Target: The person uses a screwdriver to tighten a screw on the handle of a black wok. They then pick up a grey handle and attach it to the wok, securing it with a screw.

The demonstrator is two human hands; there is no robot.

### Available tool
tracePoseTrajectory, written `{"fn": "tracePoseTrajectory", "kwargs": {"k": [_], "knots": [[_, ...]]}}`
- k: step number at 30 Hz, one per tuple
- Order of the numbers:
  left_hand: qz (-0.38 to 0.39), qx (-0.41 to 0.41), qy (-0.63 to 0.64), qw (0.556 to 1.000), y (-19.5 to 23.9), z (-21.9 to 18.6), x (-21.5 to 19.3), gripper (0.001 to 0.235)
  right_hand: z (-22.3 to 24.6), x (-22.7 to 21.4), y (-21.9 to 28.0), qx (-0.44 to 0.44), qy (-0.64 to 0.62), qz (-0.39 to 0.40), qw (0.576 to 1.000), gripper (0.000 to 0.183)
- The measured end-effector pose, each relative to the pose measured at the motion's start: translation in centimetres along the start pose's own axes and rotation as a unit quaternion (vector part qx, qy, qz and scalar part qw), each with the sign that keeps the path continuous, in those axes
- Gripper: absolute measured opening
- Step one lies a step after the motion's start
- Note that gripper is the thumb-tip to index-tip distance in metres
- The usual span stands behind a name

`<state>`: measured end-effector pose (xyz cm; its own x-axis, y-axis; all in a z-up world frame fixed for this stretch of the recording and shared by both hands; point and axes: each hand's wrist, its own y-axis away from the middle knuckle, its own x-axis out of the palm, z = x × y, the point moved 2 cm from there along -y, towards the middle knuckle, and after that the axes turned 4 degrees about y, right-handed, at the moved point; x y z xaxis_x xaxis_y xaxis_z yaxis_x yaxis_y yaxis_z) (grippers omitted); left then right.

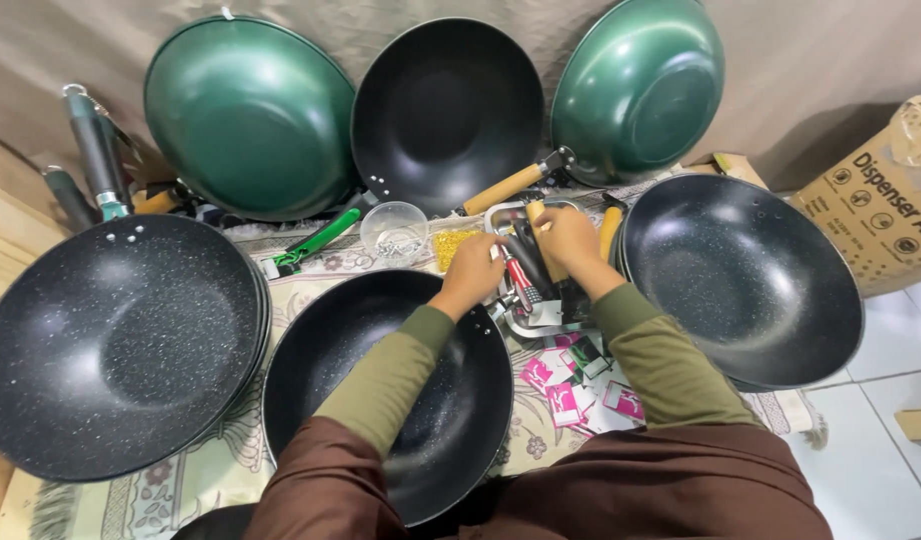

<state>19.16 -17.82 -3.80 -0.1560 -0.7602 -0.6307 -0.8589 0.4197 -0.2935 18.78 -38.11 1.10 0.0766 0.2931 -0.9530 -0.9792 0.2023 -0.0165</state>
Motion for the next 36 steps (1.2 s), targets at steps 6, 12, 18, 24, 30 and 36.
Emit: {"fn": "tracePoseTrajectory", "kwargs": {"k": [6, 12, 18, 24, 30, 36], "knots": [[0.075, -0.070, 0.000, 0.995, -3.6, 0.2, 2.0, 0.047, 1.7, 1.8, 1.9, -0.001, 0.088, 0.097, 0.991, 0.034], [0.168, -0.118, -0.049, 0.977, -4.7, -0.4, 2.8, 0.063, 1.5, 4.5, 1.3, -0.061, 0.190, 0.067, 0.978, 0.030], [0.195, -0.145, -0.059, 0.968, -5.1, -1.6, 2.9, 0.066, 1.4, 7.0, 1.5, -0.125, 0.222, -0.003, 0.967, 0.030], [0.059, -0.187, 0.033, 0.980, -4.6, -1.9, 1.5, 0.045, 2.4, 4.6, 2.4, -0.113, 0.216, -0.003, 0.970, 0.045], [-0.059, -0.067, 0.125, 0.988, -5.0, -2.6, 0.5, 0.038, 5.7, -3.1, 4.8, -0.017, 0.125, 0.089, 0.988, 0.057], [-0.110, 0.006, 0.206, 0.972, -1.0, -9.1, -5.9, 0.044, 5.4, -6.1, 4.9, -0.052, 0.018, -0.026, 0.998, 0.046]]}}
